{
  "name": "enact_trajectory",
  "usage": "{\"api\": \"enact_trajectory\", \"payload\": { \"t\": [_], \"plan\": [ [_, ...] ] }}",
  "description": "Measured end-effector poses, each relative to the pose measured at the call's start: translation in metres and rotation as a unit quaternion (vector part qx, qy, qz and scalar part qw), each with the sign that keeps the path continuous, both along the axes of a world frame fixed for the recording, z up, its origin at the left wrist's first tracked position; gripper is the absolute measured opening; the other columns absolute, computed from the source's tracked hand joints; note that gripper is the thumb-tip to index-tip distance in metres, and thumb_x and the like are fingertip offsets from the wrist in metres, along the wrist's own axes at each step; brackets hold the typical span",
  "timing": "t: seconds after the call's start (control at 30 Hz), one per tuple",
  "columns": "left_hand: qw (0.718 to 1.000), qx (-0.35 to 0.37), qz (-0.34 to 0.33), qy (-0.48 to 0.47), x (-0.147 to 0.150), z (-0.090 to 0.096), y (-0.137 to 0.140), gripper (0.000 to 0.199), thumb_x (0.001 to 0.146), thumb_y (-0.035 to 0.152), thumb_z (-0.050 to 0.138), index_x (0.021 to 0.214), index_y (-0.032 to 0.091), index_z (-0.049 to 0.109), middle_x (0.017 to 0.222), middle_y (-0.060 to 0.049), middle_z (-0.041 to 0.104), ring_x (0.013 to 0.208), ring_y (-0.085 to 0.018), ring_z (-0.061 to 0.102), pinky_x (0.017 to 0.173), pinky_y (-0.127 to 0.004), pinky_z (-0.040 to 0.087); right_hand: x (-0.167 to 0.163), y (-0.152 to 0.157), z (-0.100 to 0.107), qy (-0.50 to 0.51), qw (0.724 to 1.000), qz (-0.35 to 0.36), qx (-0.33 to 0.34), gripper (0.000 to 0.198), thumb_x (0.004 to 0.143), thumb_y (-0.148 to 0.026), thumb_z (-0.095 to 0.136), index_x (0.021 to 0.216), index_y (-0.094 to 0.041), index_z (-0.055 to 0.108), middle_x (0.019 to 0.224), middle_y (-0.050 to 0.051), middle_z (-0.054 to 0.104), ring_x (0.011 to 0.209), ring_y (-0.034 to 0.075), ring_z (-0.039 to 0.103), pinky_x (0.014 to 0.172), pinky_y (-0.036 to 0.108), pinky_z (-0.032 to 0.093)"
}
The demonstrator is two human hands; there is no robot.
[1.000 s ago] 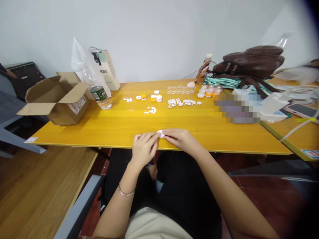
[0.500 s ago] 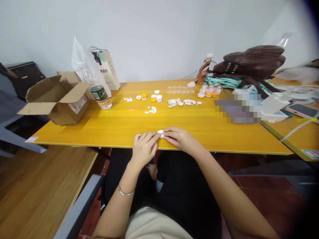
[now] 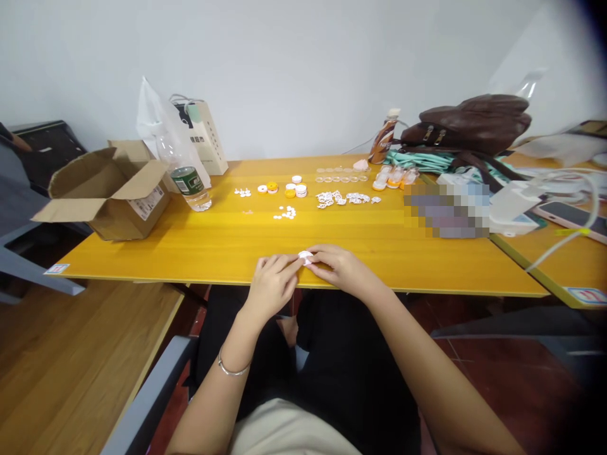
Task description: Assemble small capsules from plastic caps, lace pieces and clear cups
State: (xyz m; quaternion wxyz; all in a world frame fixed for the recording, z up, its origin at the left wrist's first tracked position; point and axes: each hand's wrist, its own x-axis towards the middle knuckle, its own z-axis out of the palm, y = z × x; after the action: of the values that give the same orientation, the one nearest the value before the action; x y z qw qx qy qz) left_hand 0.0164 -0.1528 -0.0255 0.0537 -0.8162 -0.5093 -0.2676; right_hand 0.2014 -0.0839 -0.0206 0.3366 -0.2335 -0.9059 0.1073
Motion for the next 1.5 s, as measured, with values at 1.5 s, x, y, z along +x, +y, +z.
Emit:
{"api": "enact_trajectory", "payload": {
  "t": [1.5],
  "plan": [
    [0.977,0.166,-0.046,-0.123,-0.025,-0.014,-0.012,0.021,0.08,0.012,0.058,0.099,0.021,0.062,0.082,-0.004,0.064,0.074,-0.013,0.057,0.067,-0.028,0.046,0.001,-0.003,0.007,-0.005,0.996,-0.036,-0.083,0.021,0.083,-0.025,0.053,0.102,-0.018,0.06,0.103,0.007,0.066,0.095,0.021,0.062,0.084,0.032,0.047]
  ]
}}
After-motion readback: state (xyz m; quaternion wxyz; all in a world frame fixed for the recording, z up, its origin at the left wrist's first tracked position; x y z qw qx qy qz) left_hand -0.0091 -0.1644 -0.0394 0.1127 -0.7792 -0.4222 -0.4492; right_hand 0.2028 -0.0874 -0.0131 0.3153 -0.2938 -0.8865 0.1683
